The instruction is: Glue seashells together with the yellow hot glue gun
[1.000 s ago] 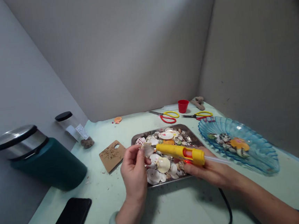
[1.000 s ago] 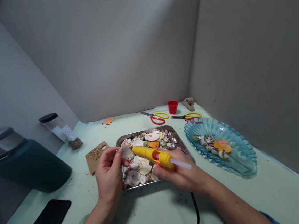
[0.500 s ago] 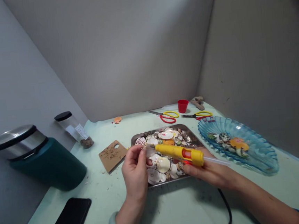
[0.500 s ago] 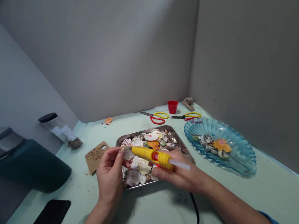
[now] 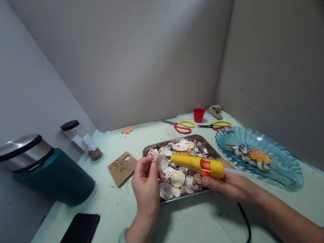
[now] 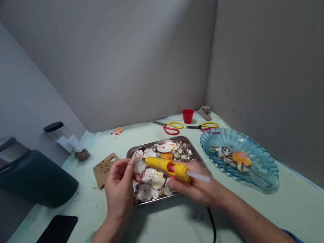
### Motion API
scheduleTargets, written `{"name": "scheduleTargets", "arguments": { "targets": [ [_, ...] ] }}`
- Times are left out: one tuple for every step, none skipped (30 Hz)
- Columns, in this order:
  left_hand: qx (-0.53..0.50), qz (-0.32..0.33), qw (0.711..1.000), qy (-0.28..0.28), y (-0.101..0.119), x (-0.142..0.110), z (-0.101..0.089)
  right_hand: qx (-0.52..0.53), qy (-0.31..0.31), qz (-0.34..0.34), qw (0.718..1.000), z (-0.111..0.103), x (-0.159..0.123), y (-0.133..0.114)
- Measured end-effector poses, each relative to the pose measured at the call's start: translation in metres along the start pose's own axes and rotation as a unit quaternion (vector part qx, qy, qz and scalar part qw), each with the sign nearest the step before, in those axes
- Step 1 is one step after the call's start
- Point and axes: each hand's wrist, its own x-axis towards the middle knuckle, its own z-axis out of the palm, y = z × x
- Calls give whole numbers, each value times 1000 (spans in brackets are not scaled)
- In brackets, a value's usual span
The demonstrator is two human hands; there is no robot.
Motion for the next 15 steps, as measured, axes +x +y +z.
{"name": "scheduleTargets", "arguments": {
  "targets": [
    [0,-1,1000,-1,0,0,0,5,-1,-1,1000,0,0,0],
    [2,-1,1000,-3,-1,0,0,8,-2,-1,1000,0,0,0],
    [3,-1,1000,-5,-1,1,0,10,-4,-1,1000,0,1,-1],
    [5,0,1000,-7,-2,1,0,11,-9,-1,1000,0,1,-1],
    [7,2,1000,-10,-2,1,-1,10,-15,-1,1000,0,1,-2],
    [9,4,1000,-11,-2,1,-1,7,-20,-1,1000,-1,2,-3],
    [10,6,1000,-12,-3,1,-1,4,-25,1,1000,-1,2,-3],
    [11,8,1000,-12,-3,1,-1,3,-29,2,1000,-1,2,-4],
    [12,8,1000,-11,-3,1,-1,3,-32,3,999,-1,3,-4],
    [14,8,1000,-11,-3,0,-1,4,-34,4,999,0,3,-4],
    [15,8,1000,-12,-2,0,-1,6,-38,4,999,0,3,-3],
    [16,8,1000,-13,-2,0,-1,10,-42,3,999,0,3,-3],
    [16,8,1000,-15,-2,0,-1,13,-45,5,999,1,3,-2],
    [16,8,1000,-16,-2,0,0,18,-46,6,999,1,3,-2],
    [16,7,1000,-17,-1,0,0,22,-45,7,999,0,3,-2]
  ]
}}
